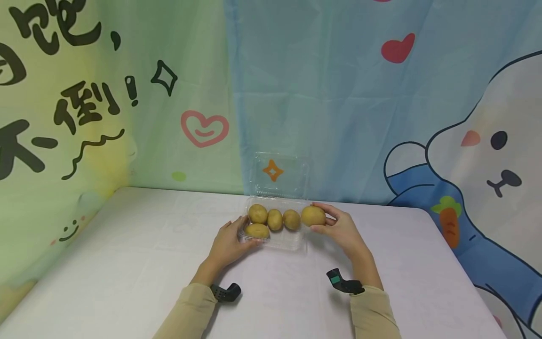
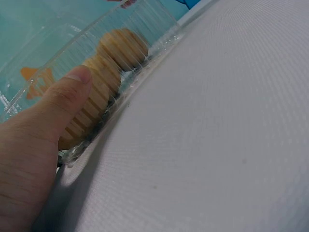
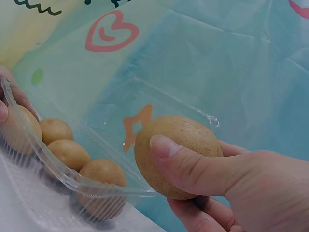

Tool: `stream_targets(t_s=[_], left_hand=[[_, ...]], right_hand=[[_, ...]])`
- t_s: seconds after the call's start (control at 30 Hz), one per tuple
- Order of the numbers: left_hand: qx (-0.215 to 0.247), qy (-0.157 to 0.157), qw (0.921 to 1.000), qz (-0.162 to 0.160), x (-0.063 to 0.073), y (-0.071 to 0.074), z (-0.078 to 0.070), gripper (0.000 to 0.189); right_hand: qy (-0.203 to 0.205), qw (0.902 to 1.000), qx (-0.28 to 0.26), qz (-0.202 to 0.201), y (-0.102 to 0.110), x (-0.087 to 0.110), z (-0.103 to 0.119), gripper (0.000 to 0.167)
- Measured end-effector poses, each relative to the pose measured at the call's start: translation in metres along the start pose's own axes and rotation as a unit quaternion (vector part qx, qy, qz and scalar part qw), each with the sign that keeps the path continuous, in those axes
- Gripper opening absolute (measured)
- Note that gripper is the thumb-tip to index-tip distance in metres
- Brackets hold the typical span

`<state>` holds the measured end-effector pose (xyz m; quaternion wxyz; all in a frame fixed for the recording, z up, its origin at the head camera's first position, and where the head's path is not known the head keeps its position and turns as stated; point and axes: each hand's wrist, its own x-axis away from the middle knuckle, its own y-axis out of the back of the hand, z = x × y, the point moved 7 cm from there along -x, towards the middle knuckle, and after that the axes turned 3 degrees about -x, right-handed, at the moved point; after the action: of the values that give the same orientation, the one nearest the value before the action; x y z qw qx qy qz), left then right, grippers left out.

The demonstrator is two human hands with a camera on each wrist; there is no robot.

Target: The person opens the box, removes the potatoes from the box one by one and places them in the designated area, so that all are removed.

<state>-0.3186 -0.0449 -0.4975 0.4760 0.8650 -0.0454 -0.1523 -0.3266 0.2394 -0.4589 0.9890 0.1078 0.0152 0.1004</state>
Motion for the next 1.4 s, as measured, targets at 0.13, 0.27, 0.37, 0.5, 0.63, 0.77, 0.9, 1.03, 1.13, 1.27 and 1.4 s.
stream_targets(t_s=[0.13, 0.27, 0.37, 0.5, 0.63, 0.77, 0.9, 1.03, 1.13, 1.27, 1.4], left_hand=[[-0.002, 0.0, 1.0, 0.005, -0.001, 0.0, 0.001, 0.091], [-0.001, 0.003, 1.0, 0.006, -0.002, 0.0, 0.001, 0.092], [0.004, 0.009, 0.9999, 0.007, 0.0, -0.003, 0.002, 0.093], [0.011, 0.015, 0.9998, 0.006, 0.007, -0.009, 0.003, 0.093], [0.013, 0.017, 0.9998, -0.001, 0.011, -0.009, 0.005, 0.092], [0.013, 0.008, 0.9999, -0.005, 0.007, -0.01, 0.004, 0.092], [0.012, 0.0, 0.9999, -0.004, 0.003, -0.008, 0.001, 0.092], [0.002, -0.001, 1.0, -0.004, 0.001, -0.006, 0.0, 0.092], [0.002, -0.002, 1.0, -0.004, 0.001, -0.004, -0.001, 0.091], [0.005, 0.0, 1.0, -0.001, 0.0, -0.003, -0.001, 0.091], [0.006, 0.002, 1.0, 0.003, 0.0, -0.003, -0.002, 0.091]], right_hand=[[-0.006, 0.9999, 0.002, -0.014, 0.004, 0.0, -0.003, 0.074], [-0.009, 0.9995, 0.004, -0.03, 0.009, 0.0, -0.006, 0.079], [-0.019, 0.9986, -0.01, -0.048, 0.014, 0.002, -0.012, 0.083], [-0.054, 0.9951, -0.02, -0.081, 0.02, 0.006, -0.029, 0.083], [-0.071, 0.9911, -0.034, -0.108, 0.025, 0.007, -0.053, 0.08], [-0.069, 0.9875, -0.048, -0.133, 0.032, 0.008, -0.063, 0.079], [-0.06, 0.9867, -0.045, -0.144, 0.035, 0.008, -0.062, 0.077], [-0.048, 0.9876, -0.043, -0.143, 0.034, 0.007, -0.063, 0.076], [-0.047, 0.9874, -0.034, -0.147, 0.034, 0.005, -0.065, 0.076], [-0.053, 0.9861, -0.02, -0.157, 0.035, 0.004, -0.066, 0.078], [-0.046, 0.9846, -0.003, -0.169, 0.035, 0.005, -0.065, 0.078]])
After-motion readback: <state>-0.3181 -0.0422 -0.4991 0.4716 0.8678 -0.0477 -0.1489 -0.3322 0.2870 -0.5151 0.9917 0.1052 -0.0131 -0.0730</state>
